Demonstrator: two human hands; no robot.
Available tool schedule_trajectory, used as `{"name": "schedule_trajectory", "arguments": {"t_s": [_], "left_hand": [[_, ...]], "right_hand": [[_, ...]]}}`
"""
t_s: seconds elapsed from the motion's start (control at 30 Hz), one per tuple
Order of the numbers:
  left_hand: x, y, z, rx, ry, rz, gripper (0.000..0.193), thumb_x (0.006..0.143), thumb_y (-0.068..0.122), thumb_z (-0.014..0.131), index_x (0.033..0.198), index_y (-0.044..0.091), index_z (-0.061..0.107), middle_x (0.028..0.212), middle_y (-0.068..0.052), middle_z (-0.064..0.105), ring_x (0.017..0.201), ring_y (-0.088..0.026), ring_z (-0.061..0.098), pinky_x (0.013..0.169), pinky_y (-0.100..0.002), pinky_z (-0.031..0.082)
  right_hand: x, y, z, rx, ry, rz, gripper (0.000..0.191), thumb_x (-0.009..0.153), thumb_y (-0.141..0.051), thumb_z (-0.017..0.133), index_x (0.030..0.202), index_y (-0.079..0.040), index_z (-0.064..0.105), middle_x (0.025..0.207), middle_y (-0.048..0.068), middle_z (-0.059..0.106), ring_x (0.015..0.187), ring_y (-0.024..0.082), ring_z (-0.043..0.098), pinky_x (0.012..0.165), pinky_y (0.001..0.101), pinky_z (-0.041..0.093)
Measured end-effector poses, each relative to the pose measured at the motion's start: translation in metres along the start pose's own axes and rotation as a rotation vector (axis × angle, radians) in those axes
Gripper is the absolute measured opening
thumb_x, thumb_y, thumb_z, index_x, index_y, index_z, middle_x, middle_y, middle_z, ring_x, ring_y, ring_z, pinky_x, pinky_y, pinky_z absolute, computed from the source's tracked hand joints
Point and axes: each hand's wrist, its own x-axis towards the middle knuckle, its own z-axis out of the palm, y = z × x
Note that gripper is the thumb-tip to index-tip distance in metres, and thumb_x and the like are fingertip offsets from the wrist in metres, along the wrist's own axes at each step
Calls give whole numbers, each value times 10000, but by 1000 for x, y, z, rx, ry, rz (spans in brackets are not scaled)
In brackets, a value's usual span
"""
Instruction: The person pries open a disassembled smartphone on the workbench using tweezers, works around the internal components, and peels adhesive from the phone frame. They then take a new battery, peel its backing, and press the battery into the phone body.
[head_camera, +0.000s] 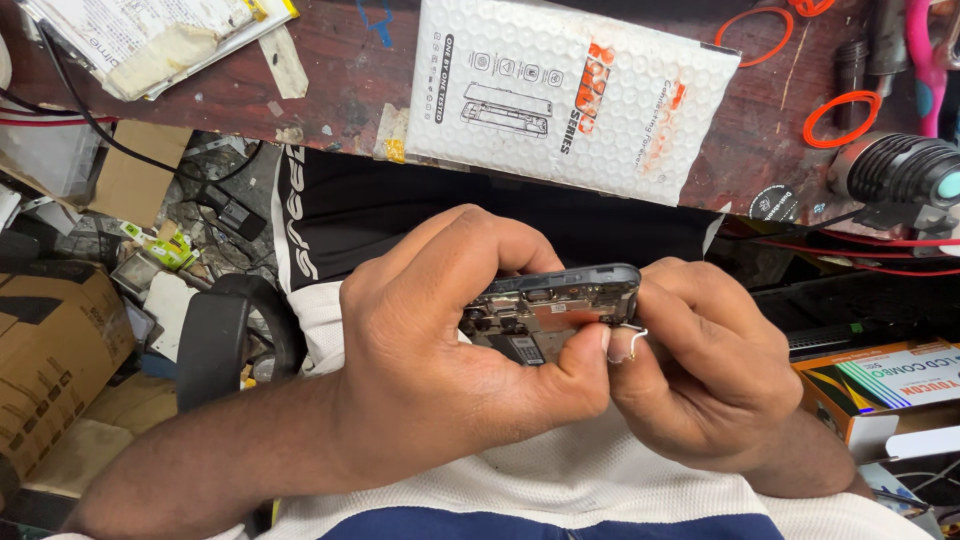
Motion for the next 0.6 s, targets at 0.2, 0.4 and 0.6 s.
{"name": "schedule_trajectory", "arguments": {"t_s": [0.2, 0.4, 0.6], "left_hand": [[-2, -5, 2, 74, 42, 25, 321, 731, 147, 846, 907, 36, 602, 810, -65, 582, 660, -157, 602, 539, -276, 497], [-5, -5, -4, 43, 16, 62, 310, 767, 115, 812, 966, 28, 591, 859, -66, 574, 650, -147, 579, 542, -266, 479], [-6, -4, -3, 12, 7, 36, 311, 758, 117, 810, 953, 31, 583, 860, -64, 570, 652, -129, 578, 535, -259, 478]], "right_hand": [[2, 0, 5, 15, 25, -21, 230, 862, 31, 731, 1049, 126, 635, 965, 209, 665, 817, 228, 690, 715, 317, 565], [3, -3, 5, -3, -14, -23, 248, 841, 46, 738, 1053, 136, 644, 942, 207, 670, 805, 228, 686, 704, 323, 556], [2, 0, 3, 49, -26, -80, 282, 837, 58, 723, 1085, 139, 618, 950, 204, 661, 806, 233, 684, 701, 348, 561]]}}
